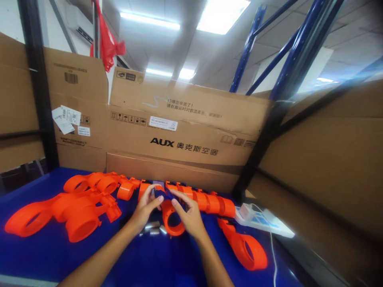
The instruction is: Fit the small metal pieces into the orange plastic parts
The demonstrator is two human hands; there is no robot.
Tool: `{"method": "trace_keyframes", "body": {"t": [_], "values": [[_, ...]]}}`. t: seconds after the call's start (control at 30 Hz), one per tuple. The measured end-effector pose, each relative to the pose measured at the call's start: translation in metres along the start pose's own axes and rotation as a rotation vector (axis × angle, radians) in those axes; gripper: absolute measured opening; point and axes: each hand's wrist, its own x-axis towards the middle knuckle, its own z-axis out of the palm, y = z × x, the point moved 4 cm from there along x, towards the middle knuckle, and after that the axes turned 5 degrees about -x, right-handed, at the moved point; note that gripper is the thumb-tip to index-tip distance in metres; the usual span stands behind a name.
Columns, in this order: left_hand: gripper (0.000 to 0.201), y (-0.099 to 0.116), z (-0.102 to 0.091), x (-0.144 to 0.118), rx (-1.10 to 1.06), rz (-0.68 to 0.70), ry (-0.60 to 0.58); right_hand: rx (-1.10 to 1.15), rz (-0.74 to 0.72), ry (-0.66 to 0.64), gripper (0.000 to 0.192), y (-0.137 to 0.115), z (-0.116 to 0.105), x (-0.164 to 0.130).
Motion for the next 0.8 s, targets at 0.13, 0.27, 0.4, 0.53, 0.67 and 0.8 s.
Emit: {"method": "trace_keyframes", "body": {"t": [0.13,0.27,0.4,0.53,0.67,0.8], "values": [[0.056,0.008,0.005,-0.002,-0.055,0.007,-0.036,0.001,-0.003,-0.009,0.038,-0.001,0.000,0.000],[0.061,0.013,0.008,-0.003,-0.102,-0.011,-0.084,-0.087,-0.022,0.009,0.045,-0.002,-0.005,0.000],[0.066,0.015,0.007,-0.003,-0.113,-0.014,-0.138,-0.237,-0.066,-0.014,0.045,-0.001,-0.011,-0.002],[0.070,0.013,0.005,-0.004,-0.132,-0.009,-0.152,-0.362,-0.143,0.009,0.051,0.001,-0.014,-0.005],[0.067,0.014,0.005,-0.003,-0.085,0.017,-0.115,-0.507,-0.239,0.030,0.063,-0.001,-0.013,-0.007],[0.059,0.017,0.003,0.001,0.089,0.080,-0.037,-0.654,-0.323,0.059,0.065,-0.005,-0.010,-0.008]]}}
